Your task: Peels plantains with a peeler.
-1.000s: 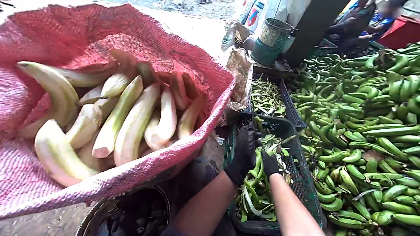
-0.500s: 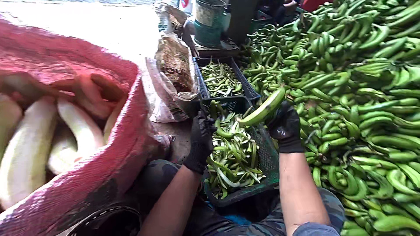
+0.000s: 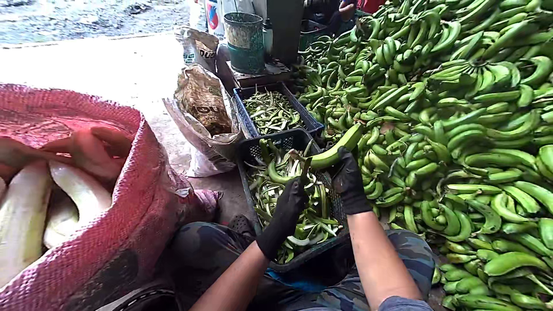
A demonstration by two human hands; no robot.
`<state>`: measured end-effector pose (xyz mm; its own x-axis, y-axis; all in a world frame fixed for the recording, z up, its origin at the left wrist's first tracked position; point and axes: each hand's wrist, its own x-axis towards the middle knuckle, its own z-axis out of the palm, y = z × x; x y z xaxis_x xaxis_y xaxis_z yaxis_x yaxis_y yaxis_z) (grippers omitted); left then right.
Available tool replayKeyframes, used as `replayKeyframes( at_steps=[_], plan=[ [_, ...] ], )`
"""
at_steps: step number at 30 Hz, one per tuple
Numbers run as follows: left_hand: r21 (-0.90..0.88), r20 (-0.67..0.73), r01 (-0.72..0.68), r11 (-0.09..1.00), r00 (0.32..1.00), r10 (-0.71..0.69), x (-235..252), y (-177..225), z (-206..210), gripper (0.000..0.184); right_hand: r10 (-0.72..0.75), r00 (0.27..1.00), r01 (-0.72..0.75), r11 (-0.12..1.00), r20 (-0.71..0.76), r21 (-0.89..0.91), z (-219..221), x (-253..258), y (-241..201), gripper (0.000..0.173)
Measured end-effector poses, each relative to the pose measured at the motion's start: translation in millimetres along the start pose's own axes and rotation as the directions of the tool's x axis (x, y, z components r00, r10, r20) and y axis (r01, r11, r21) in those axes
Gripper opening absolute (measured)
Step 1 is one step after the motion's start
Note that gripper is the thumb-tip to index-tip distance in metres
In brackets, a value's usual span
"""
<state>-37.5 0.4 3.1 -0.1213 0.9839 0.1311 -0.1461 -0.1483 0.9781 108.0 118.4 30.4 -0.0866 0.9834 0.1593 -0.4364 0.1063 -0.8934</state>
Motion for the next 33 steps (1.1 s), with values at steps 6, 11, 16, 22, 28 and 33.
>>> replayKeyframes(
  at_steps=[6, 11, 16, 22, 28, 33],
  plan=[
    [-0.081, -0.034, -0.199, 0.977, 0.980, 0.197, 1, 38, 27, 0.054, -0.186, 0.983, 0.178, 0.944, 0.001, -0.278, 1, -14, -15, 0.074],
    [0.136, 0.044, 0.306, 0.942, 0.948, -0.314, 2, -26, 11, 0.045, -0.030, 0.996, 0.025, 0.998, 0.079, 0.058, 4, -11, -35, 0.053],
    [0.362, 0.095, 0.028, 0.932, 0.993, -0.067, 5, 20, -4, 0.048, 0.074, 0.996, -0.072, 0.996, -0.053, 0.047, -6, 2, -38, 0.041],
    [0.735, 0.303, -0.369, 0.569, 0.929, 0.211, 15, 38, -8, 0.054, 0.098, 0.992, -0.109, 0.982, -0.074, -0.153, -16, -6, -21, 0.048],
    [0.795, 0.224, -0.349, 0.496, 0.929, 0.295, 33, 22, -9, 0.047, 0.164, 0.984, -0.159, 0.985, 0.073, -0.067, -10, -19, 1, 0.054],
    [0.814, -0.052, -0.156, 0.560, 0.940, 0.337, 59, 33, -16, 0.048, 0.263, 0.953, -0.257, 0.964, 0.146, -0.062, -14, -45, 18, 0.073]
  ],
)
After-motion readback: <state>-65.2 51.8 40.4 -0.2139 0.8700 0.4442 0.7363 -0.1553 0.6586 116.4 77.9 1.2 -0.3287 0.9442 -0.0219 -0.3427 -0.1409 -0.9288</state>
